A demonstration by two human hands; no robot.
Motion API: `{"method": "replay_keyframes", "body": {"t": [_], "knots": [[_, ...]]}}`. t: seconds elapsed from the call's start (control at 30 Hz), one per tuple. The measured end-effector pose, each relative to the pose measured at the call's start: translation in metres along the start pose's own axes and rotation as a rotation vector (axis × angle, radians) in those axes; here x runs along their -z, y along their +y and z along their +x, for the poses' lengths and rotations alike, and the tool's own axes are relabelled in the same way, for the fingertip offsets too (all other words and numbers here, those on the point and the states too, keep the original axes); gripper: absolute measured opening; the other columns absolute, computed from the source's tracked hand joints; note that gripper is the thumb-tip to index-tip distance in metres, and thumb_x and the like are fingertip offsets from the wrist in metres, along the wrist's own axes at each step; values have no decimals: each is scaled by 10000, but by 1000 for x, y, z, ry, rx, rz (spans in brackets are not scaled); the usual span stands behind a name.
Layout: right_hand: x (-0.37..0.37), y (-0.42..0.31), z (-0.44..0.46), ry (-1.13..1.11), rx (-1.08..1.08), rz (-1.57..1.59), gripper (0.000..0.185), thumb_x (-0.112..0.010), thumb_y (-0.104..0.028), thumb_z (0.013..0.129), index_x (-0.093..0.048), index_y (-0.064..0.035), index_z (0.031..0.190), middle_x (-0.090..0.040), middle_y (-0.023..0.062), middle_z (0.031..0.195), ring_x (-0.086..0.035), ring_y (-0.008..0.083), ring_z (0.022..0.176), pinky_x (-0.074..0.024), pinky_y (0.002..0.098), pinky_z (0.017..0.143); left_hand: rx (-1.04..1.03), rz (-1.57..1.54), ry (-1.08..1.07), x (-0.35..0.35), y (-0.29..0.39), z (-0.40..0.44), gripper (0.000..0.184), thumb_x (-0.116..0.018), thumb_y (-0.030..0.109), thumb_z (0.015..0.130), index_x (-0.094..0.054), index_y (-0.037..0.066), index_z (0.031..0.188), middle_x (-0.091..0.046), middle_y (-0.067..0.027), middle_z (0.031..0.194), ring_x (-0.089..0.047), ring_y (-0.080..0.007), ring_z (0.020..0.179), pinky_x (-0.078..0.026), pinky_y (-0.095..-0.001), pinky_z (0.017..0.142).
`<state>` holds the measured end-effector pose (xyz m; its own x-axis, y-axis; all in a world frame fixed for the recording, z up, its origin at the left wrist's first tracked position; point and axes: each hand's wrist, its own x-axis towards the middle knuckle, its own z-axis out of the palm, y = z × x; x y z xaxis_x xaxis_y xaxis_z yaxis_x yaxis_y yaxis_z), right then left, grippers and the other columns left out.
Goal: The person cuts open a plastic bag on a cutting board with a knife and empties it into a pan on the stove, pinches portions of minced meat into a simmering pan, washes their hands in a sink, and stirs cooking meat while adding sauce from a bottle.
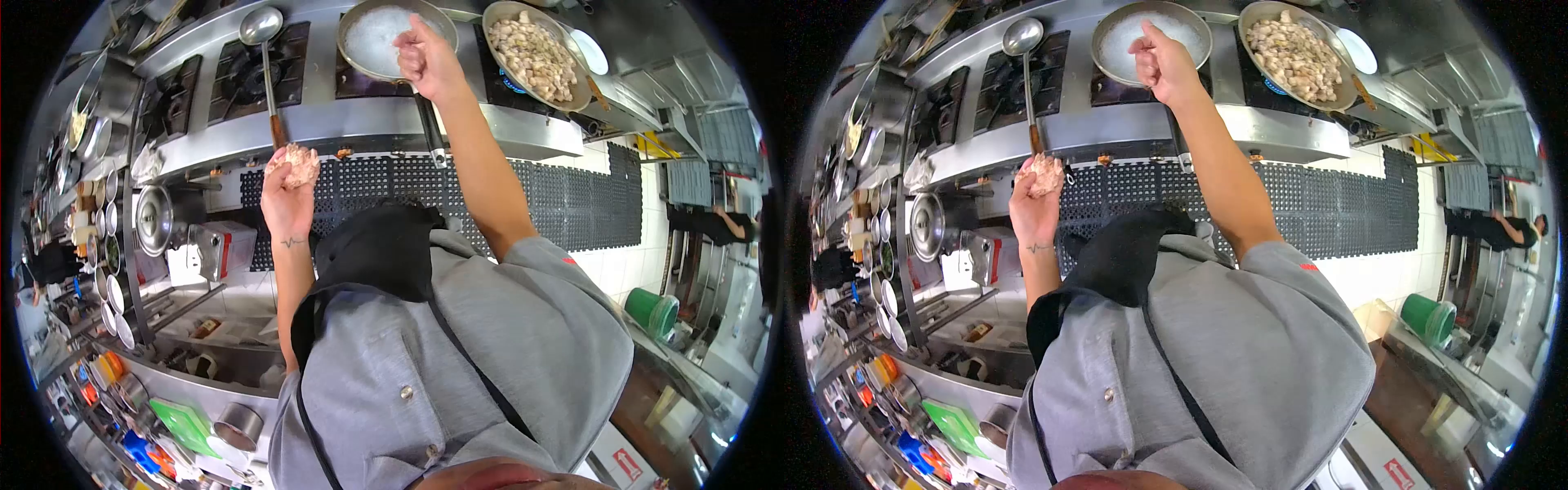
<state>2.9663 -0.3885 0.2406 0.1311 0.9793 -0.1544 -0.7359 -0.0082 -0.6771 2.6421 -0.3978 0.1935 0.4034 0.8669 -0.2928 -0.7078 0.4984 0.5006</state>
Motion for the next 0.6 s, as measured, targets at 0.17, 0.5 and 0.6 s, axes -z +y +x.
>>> {"method": "replay_keyframes", "body": {"t": [0.17,0.5,0.6], "knots": [[41,8,19,355,401,-582,163,-561,-56,894,-588,72,991,-582,102,767,-571,185,543,-541,303,561,-1,21,42,0,1,4,306,-458,-2,880,-470,-25,1185,-547,-199,1165,-540,-362,1135,-451,-510,1005],[31,-35,27,610,242,-507,528,-667,-507,856,-508,-83,583,-440,-1,492,-375,112,362,-282,262,346,9,32,-10,-9,5,5,308,-462,-9,882,-468,-35,1188,-552,-195,1162,-544,-370,1122,-450,-505,1013],[52,-36,46,644,315,-911,508,-696,-492,824,-565,-40,632,-517,50,528,-439,123,393,-351,288,386,12,18,-18,-9,5,5,322,-470,-11,872,-473,-33,1193,-552,-191,1161,-545,-367,1120,-453,-503,1009]]}}
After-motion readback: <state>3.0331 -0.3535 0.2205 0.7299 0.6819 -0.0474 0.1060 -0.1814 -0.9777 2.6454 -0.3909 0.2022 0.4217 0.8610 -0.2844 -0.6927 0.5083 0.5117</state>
